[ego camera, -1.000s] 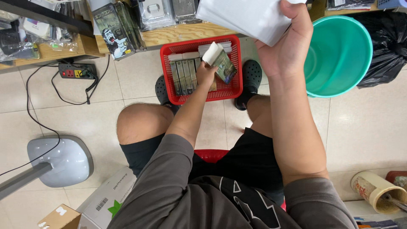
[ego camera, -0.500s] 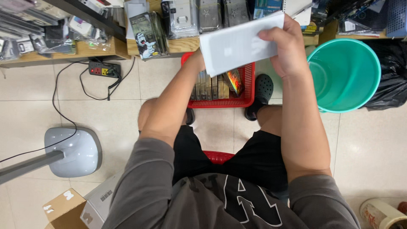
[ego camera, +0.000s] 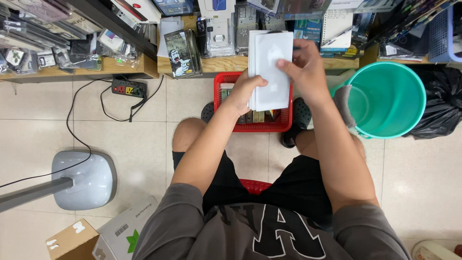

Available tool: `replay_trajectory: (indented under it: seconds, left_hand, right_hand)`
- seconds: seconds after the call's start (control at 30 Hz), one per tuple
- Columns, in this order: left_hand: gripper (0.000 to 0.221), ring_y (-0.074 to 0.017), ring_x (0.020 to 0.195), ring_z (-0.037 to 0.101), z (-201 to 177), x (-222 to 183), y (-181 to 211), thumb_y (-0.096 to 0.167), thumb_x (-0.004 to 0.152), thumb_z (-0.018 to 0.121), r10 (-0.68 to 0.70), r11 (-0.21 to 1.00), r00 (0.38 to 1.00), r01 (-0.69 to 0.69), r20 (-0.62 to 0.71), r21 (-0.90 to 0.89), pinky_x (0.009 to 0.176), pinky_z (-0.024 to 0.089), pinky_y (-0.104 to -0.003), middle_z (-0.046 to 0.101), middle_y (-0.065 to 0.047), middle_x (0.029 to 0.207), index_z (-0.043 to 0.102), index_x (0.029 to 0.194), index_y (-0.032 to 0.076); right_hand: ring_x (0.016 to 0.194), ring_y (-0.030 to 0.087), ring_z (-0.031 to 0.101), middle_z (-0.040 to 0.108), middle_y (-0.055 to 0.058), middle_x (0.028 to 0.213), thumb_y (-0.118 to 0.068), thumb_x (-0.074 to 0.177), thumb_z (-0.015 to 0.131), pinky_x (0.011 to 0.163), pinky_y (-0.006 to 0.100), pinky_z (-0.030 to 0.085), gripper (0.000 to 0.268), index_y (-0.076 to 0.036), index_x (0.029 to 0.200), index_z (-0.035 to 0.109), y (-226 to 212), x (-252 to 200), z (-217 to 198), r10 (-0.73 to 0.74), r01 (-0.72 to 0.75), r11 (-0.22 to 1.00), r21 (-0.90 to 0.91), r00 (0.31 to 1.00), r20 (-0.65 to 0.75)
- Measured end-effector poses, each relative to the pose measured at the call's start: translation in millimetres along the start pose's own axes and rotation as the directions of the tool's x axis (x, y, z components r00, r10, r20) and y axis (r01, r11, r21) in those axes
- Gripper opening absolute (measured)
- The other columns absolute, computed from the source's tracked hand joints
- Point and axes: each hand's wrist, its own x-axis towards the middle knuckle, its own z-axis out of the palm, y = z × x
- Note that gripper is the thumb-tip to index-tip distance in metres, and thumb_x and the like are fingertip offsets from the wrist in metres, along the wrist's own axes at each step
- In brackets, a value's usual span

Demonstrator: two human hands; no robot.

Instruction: The person takes several screen protectors out of a retail box, rubs the surface of one to check its finish, and places them into a red plastic basket.

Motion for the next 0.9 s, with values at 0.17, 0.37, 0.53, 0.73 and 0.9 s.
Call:
replay_trajectory:
  seconds: [0.17, 0.37, 0.53, 0.73, 0.9]
  left_hand:
    - [0.054, -0.0348, 0.106, 0.072, -9, 8, 5, 0.007, 0.081, 0.073, 0.246, 0.968, 0.956, -0.251, 0.163, 0.014, 0.089, 0.061, -0.051, 0.071, -0.016, 0.115, 0.059, 0.134, 0.005]
    - [0.046, -0.0251, 0.111, 0.070, -5, -6, 23, 0.016, 0.086, 0.072, 0.291, 0.920, 0.915, -0.348, 0.278, 0.183, 0.093, 0.059, -0.040, 0.073, -0.011, 0.121, 0.063, 0.131, 0.007]
    - [0.045, -0.0235, 0.114, 0.070, -11, -11, 23, 0.023, 0.090, 0.073, 0.256, 0.888, 0.904, -0.359, 0.341, 0.286, 0.097, 0.059, -0.039, 0.072, -0.010, 0.123, 0.062, 0.131, 0.008]
    - [0.049, -0.0229, 0.117, 0.068, -11, -15, 20, 0.022, 0.088, 0.077, 0.310, 0.895, 0.897, -0.387, 0.313, 0.221, 0.098, 0.058, -0.039, 0.071, -0.010, 0.127, 0.062, 0.132, 0.008]
    - [0.048, -0.0245, 0.114, 0.070, -8, -14, 21, 0.020, 0.086, 0.080, 0.319, 0.909, 0.912, -0.371, 0.257, 0.190, 0.097, 0.059, -0.040, 0.073, -0.012, 0.124, 0.064, 0.130, 0.007]
  right_hand:
    - [0.093, 0.020, 0.068, 0.067, 0.012, 0.108, -0.022, 0.094, 0.082, 0.070, 0.029, 0.056, 0.055, -0.008, 0.136, 0.049, 13, -3, 16, -0.125, 0.128, 0.991, 0.043, 0.990, -0.071]
    - [0.109, 0.024, 0.063, 0.058, 0.018, 0.135, -0.004, 0.103, 0.077, 0.083, 0.031, 0.049, 0.082, -0.015, 0.162, 0.022, -12, -8, 5, -0.398, 0.399, 0.915, -0.058, 0.917, 0.032]
    - [0.088, 0.012, 0.055, 0.058, 0.007, 0.106, -0.003, 0.095, 0.083, 0.070, 0.024, 0.045, 0.061, -0.010, 0.142, 0.046, -19, -11, -1, -0.331, 0.333, 0.934, -0.128, 0.943, 0.038]
    - [0.086, 0.015, 0.063, 0.061, 0.011, 0.109, -0.006, 0.095, 0.081, 0.066, 0.027, 0.051, 0.048, -0.011, 0.130, 0.049, -15, -15, -1, -0.288, 0.291, 0.956, -0.043, 0.955, 0.066]
    - [0.100, 0.023, 0.070, 0.065, 0.012, 0.115, -0.001, 0.096, 0.079, 0.079, 0.032, 0.056, 0.069, -0.014, 0.148, 0.035, -17, -17, 4, -0.263, 0.254, 0.958, 0.134, 0.964, 0.049]
